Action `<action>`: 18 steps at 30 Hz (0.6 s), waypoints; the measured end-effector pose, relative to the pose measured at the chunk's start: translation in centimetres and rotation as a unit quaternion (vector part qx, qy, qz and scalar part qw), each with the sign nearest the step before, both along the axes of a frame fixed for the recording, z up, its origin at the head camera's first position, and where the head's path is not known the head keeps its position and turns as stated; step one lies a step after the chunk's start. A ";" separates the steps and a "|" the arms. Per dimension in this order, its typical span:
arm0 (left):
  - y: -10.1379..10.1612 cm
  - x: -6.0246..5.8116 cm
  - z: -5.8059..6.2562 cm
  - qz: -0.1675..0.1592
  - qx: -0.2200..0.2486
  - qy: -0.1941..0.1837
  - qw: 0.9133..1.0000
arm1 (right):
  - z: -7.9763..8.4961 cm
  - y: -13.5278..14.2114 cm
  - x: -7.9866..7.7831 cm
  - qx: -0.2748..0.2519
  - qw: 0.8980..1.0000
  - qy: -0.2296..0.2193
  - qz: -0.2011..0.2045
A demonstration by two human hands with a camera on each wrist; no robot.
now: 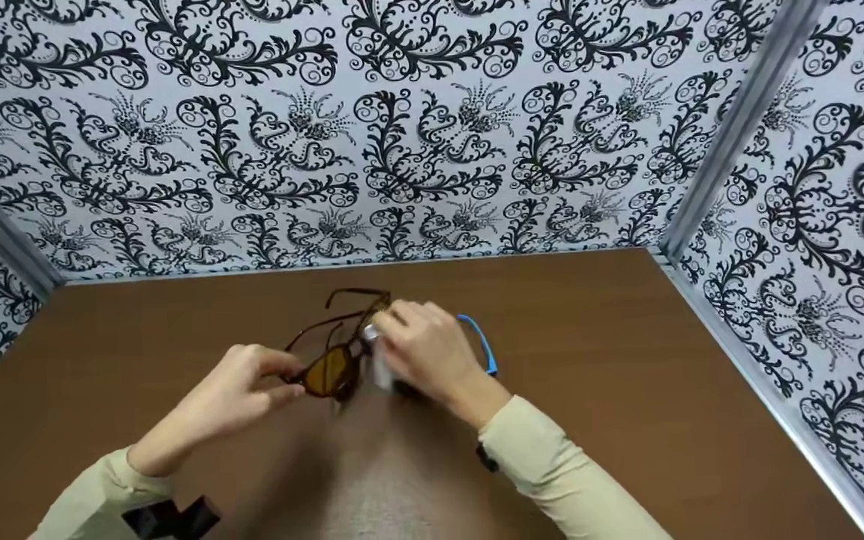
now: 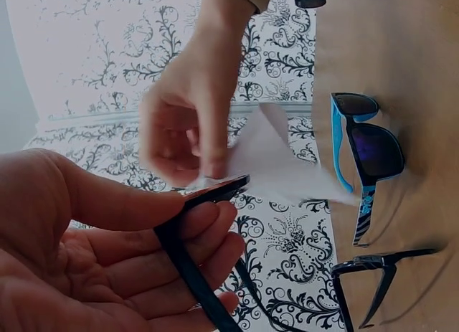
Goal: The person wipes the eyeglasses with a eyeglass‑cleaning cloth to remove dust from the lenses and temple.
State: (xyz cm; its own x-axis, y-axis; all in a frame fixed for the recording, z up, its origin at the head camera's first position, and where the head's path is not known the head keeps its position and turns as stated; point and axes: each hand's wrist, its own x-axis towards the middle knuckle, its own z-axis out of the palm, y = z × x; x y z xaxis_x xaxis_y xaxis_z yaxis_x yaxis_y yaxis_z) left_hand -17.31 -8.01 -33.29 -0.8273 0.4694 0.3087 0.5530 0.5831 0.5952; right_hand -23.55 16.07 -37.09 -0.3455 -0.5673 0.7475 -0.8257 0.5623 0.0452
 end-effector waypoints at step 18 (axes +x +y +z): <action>0.2 -0.2 -0.2 -0.007 -0.016 -0.003 1.000 | -0.4 0.7 0.0 0.005 0.999 -0.016 -0.035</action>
